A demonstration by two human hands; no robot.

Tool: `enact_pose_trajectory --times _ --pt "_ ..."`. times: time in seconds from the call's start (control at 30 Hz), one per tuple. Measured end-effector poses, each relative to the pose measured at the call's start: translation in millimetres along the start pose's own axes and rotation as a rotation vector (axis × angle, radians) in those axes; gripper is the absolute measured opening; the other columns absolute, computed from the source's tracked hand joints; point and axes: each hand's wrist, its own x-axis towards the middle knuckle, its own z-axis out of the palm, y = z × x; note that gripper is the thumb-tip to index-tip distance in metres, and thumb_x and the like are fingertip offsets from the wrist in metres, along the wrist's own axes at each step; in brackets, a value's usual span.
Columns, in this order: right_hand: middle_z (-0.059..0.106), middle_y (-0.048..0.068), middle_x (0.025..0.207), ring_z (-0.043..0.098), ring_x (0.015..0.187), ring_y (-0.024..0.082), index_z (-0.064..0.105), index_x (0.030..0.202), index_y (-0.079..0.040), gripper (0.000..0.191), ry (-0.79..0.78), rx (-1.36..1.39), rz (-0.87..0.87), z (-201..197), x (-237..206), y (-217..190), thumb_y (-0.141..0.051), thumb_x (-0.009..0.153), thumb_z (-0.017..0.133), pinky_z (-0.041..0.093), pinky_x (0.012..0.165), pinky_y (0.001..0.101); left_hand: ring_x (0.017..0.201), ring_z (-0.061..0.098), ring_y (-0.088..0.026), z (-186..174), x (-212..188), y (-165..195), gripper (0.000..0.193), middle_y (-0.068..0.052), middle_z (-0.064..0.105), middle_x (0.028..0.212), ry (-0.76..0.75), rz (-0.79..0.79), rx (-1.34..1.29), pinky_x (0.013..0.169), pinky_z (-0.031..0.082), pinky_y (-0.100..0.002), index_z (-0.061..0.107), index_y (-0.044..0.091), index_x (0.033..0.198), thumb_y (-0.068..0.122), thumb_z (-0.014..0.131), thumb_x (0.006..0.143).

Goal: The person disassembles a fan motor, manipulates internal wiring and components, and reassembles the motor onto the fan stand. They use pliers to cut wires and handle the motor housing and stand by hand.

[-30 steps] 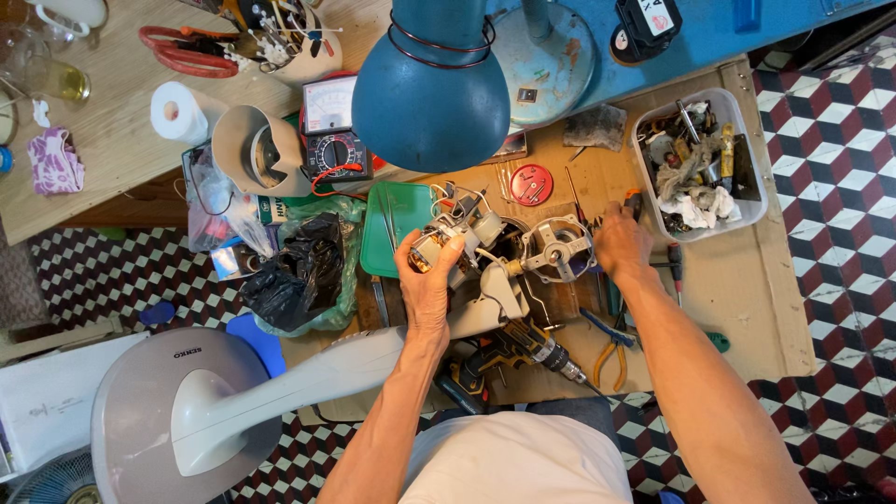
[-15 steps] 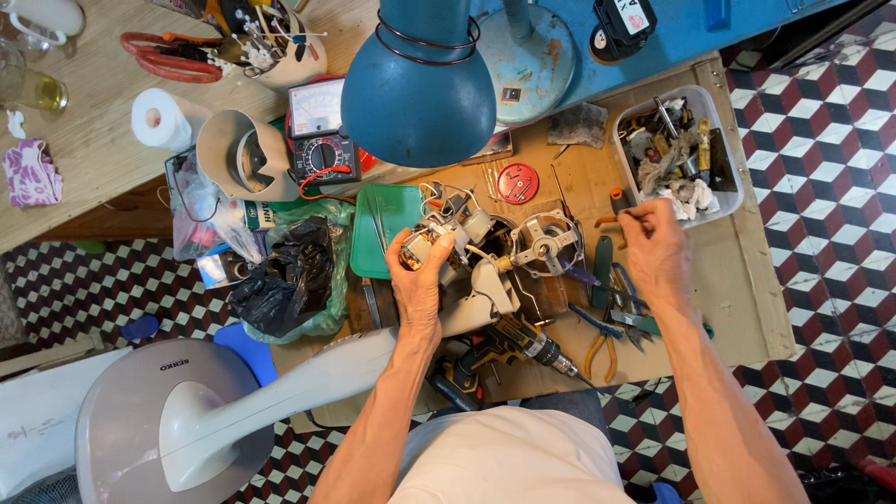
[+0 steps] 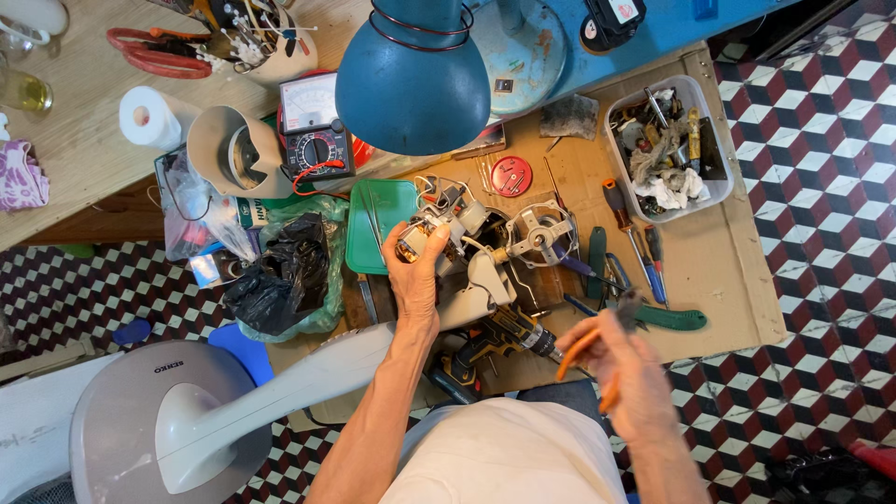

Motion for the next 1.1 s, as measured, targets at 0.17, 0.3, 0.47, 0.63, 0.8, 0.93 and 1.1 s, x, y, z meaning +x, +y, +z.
enact_pose_trajectory --times 0.17,0.3,0.47,0.63,0.8,0.93,1.1 --pt "0.057 0.003 0.073 0.051 0.059 0.012 0.066 0.106 0.001 0.038 0.087 0.008 0.169 -26.1 28.5 39.0 -0.036 0.102 0.057 0.037 0.049 0.0272 0.119 0.056 -0.021 -2.1 -1.9 4.0 0.095 -0.014 0.054 0.133 -0.001 -0.022 0.002 0.102 0.046 -0.036 0.041 0.009 0.146 0.041 0.087 0.07" --pt "0.059 0.005 0.071 0.041 0.049 0.009 0.067 0.109 -0.001 0.029 0.066 -0.277 0.185 -50.4 51.0 72.3 -0.028 0.099 0.061 0.028 0.041 0.0247 0.119 0.056 -0.023 -1.1 -2.2 5.7 0.095 -0.016 0.055 0.133 -0.002 -0.026 0.003 0.102 0.046 -0.037 0.041 0.009 0.146 0.042 0.087 0.069" --pt "0.073 0.012 0.076 0.048 0.047 0.012 0.069 0.101 0.003 0.025 0.076 -0.62 0.233 -44.0 103.3 98.8 -0.021 0.098 0.063 0.037 0.043 0.0292 0.121 0.055 -0.023 -1.1 -1.5 4.6 0.096 -0.015 0.053 0.134 0.0 -0.029 -0.008 0.103 0.045 -0.037 0.04 0.009 0.146 0.041 0.087 0.069" --pt "0.075 0.014 0.074 0.063 0.049 0.018 0.073 0.102 0.0 0.022 0.062 -0.952 0.177 -16.3 128.1 102.7 -0.018 0.095 0.062 0.051 0.05 0.0343 0.121 0.055 -0.023 -1.0 -1.9 3.0 0.094 -0.015 0.053 0.135 0.01 -0.016 -0.008 0.104 0.044 -0.036 0.042 0.008 0.146 0.041 0.087 0.07" --pt "0.075 0.021 0.069 0.073 0.058 0.024 0.071 0.099 0.009 0.022 0.073 -1.256 0.31 2.8 153.9 94.7 -0.01 0.095 0.061 0.059 0.061 0.0381 0.119 0.056 -0.023 -0.6 1.4 4.0 0.094 -0.015 0.054 0.133 0.016 -0.033 -0.012 0.102 0.046 -0.037 0.043 0.009 0.145 0.042 0.086 0.069" --pt "0.075 0.021 0.073 0.076 0.064 0.029 0.073 0.097 0.007 0.021 0.051 -1.432 0.345 4.9 159.7 94.1 -0.007 0.094 0.058 0.063 0.067 0.0394 0.12 0.057 -0.023 -2.8 3.2 5.0 0.095 -0.016 0.055 0.133 0.0 -0.037 -0.019 0.103 0.046 -0.037 0.041 0.009 0.146 0.042 0.086 0.069" --pt "0.074 0.024 0.101 0.074 0.096 0.037 0.074 0.104 0.002 0.02 0.053 -1.62 0.236 8.2 162.5 106.2 -0.01 0.092 0.065 0.06 0.085 0.0445 0.121 0.057 -0.024 -4.7 5.3 8.2 0.097 -0.017 0.053 0.133 -0.003 -0.056 0.005 0.102 0.047 -0.038 0.039 0.01 0.147 0.045 0.085 0.069"
